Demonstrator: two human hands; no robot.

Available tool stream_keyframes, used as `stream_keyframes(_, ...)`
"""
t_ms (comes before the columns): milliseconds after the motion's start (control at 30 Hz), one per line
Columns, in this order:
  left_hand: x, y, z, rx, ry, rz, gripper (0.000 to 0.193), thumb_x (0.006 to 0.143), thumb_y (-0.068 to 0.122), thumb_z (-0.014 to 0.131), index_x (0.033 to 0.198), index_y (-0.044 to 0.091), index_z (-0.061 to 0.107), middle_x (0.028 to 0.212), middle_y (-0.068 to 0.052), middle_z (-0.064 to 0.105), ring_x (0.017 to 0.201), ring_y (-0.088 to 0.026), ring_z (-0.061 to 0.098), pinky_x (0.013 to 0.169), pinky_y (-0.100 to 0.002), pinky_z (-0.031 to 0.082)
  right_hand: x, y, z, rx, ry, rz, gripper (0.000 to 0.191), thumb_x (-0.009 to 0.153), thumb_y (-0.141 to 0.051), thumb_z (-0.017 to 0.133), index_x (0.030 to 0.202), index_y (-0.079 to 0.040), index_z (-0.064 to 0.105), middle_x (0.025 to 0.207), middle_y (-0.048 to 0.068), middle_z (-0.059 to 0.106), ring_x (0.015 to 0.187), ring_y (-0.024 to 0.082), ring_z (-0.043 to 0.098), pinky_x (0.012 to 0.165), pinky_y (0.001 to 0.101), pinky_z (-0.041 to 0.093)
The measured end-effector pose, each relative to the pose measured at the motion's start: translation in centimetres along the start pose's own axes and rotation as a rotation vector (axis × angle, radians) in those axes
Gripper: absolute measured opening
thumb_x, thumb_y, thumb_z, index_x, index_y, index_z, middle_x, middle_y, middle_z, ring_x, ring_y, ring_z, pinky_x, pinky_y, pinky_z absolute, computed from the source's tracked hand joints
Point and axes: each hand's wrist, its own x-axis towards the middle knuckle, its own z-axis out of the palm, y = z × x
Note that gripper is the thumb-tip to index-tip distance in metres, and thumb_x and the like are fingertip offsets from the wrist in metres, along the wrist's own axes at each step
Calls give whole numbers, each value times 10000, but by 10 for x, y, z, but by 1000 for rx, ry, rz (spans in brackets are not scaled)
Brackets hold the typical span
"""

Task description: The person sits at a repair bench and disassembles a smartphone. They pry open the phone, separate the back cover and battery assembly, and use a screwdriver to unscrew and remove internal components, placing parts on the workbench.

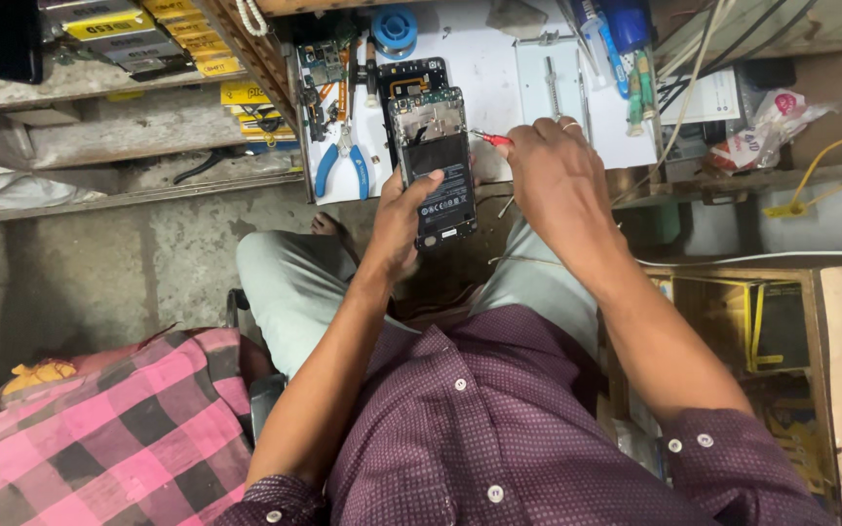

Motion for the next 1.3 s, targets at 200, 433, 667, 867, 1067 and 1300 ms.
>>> stream_keyframes(200,8,0,-3,29,11,-3,408,972,154,613,1336,-27,580,1082,-184,746,917,-237,757,789,-381,649,6,1,3,9,36,-4,206,932,-48,708,1122,25,675,1020,215,646,949,423,603,805,505,503)
stream_keyframes(433,11,3,-4,56,-16,29,406,985,153,614,1346,-29,571,1075,-186,744,909,-228,754,783,-359,643,10,4,7,12,53,-31,152,937,-85,713,1036,24,673,943,215,643,923,428,599,805,515,499)
stream_keyframes(667,14,2,-3,119,-13,25,351,1001,152,584,1312,-11,577,1044,-176,744,860,-212,746,733,-360,639,9,4,10,126,1,63,107,964,-43,679,1059,1,703,939,199,642,853,431,622,736,520,484)
stream_keyframes(867,14,5,-5,149,-22,38,353,1006,163,586,1309,-18,585,1040,-178,755,865,-211,759,740,-352,641,12,4,9,1,25,14,68,948,-77,739,977,-29,699,912,161,650,864,412,645,755,510,516)
stream_keyframes(1067,15,5,-5,150,5,42,358,991,163,599,1302,-15,590,1040,-163,749,853,-199,747,724,-350,636,11,7,12,30,82,-19,294,874,-101,772,1138,3,697,938,194,651,817,419,635,690,506,508)
stream_keyframes(1300,16,6,-3,137,3,60,360,996,157,599,1305,-27,587,1039,-175,750,866,-213,748,738,-352,636,11,12,19,50,56,23,184,918,-125,748,1066,-24,705,948,167,690,878,397,646,776,490,518)
